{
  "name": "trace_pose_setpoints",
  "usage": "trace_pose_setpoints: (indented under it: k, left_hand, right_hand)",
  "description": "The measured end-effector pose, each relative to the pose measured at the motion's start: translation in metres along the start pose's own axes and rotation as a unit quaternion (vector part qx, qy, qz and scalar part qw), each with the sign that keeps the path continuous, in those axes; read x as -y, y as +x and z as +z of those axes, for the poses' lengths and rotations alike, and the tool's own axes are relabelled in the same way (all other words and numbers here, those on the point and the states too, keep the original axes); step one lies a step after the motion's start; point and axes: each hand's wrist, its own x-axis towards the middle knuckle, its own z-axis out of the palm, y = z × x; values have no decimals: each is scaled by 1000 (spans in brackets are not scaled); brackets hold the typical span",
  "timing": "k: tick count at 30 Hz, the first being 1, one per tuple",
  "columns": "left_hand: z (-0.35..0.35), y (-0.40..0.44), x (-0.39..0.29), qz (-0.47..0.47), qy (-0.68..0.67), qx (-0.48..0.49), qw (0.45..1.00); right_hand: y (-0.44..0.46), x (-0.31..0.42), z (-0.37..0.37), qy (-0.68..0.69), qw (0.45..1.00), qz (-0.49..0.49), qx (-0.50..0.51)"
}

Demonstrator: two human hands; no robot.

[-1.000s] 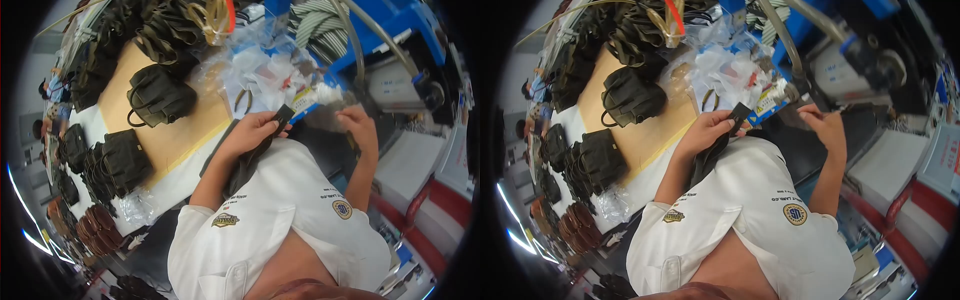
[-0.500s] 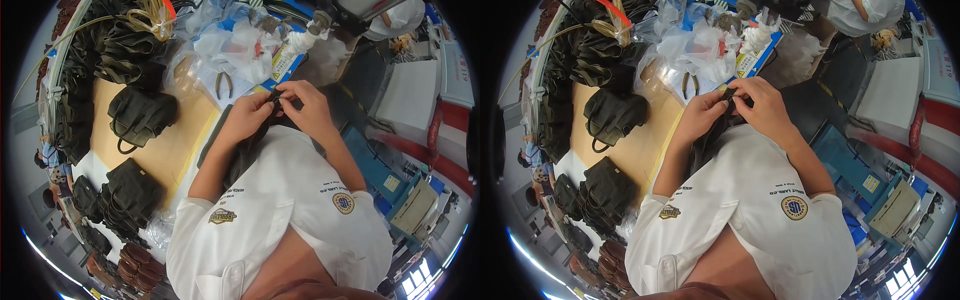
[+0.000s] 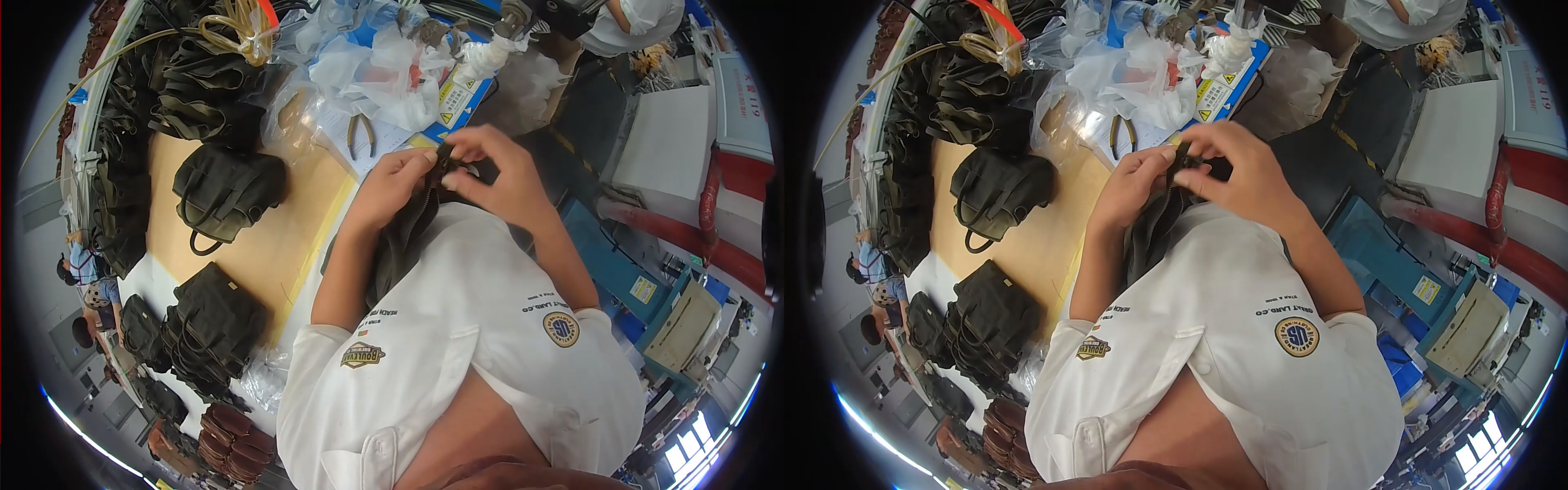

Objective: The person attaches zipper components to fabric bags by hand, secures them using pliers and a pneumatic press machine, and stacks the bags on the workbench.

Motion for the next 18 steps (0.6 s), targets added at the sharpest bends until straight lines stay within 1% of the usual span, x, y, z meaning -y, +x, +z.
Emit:
trace_pose_setpoints:
  k: [1, 2, 4, 5, 7, 8, 11, 12, 15, 16, 18]
  left_hand:
    - [0, -1, -4, -20, 8, 17, 1000]
    - [3, -2, -3, -9, -16, 24, 1000]
    - [10, -1, -3, 15, -62, 39, 997]
    - [8, -3, -6, 1, -77, 38, 996]
    - [1, -12, -19, -35, -109, 36, 993]
    - [4, -17, -27, -30, -119, 20, 992]
    - [2, -34, -53, -19, -127, 29, 991]
    - [6, -36, -63, -14, -123, 24, 992]
    - [25, -25, -85, 7, -88, 7, 996]
    - [26, -15, -83, 13, -57, 14, 998]
    - [32, 8, -79, 15, -32, 12, 999]
  right_hand:
    - [2, -6, 0, 23, 999, 39, -21]
    - [5, -10, -1, 7, 996, 90, -8]
    - [8, -21, 4, 32, 993, 106, 46]
    - [9, -25, 6, 46, 989, 116, 73]
    - [16, -19, 6, 117, 977, 147, 100]
    - [22, -13, 3, 151, 969, 161, 110]
    - [35, 5, -10, 209, 966, 94, 116]
    - [38, 11, -15, 235, 963, 85, 100]
    - [43, 4, -25, 303, 941, 137, 56]
    - [44, 7, -34, 301, 937, 170, 38]
    - [43, -11, -36, 322, 928, 185, -11]
